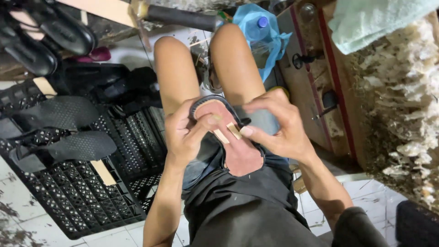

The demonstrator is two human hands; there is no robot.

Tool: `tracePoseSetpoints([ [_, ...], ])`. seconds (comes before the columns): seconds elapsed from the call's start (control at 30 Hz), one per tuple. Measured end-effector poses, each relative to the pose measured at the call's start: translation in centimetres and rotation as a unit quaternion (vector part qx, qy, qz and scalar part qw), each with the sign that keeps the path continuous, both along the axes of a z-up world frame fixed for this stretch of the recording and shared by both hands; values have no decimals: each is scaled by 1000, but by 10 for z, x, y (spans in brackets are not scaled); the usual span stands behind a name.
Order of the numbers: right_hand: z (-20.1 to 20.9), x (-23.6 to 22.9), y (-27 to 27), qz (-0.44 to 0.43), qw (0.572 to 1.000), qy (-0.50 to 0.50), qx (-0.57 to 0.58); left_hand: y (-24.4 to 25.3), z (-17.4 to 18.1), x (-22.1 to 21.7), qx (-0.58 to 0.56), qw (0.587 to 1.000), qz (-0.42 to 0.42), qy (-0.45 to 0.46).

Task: Assembling sandals by attaching the sole to the upper using a hammer and manual adjustment

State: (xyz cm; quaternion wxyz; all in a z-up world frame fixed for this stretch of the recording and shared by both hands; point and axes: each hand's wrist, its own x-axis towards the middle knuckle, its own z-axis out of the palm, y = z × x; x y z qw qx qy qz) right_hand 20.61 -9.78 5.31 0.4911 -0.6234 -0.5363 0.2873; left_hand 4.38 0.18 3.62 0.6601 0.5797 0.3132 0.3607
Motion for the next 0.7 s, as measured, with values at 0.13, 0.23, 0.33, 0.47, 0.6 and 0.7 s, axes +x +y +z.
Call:
tracePoseSetpoints([
  [0.13, -11, -4, -10, 12, 996, 93, -10, -8, 9, 15, 9, 998, -42, 39],
  [0.23, -4, 4, -15, 34, 983, 175, -51, -17, 3, 19, -19, 997, -56, 58],
  [0.33, -17, 8, -25, 4, 985, 173, -18, -19, 12, 28, -27, 991, -79, 100],
  [0.47, -24, 14, -37, -21, 978, 208, -5, -24, 19, 45, -23, 987, -96, 126],
  [0.6, -27, 27, -49, -54, 971, 233, 1, -31, 22, 66, -28, 982, -127, 137],
  [0.7, -32, 36, -62, -99, 962, 256, 3, -38, 20, 84, -17, 977, -173, 123],
])
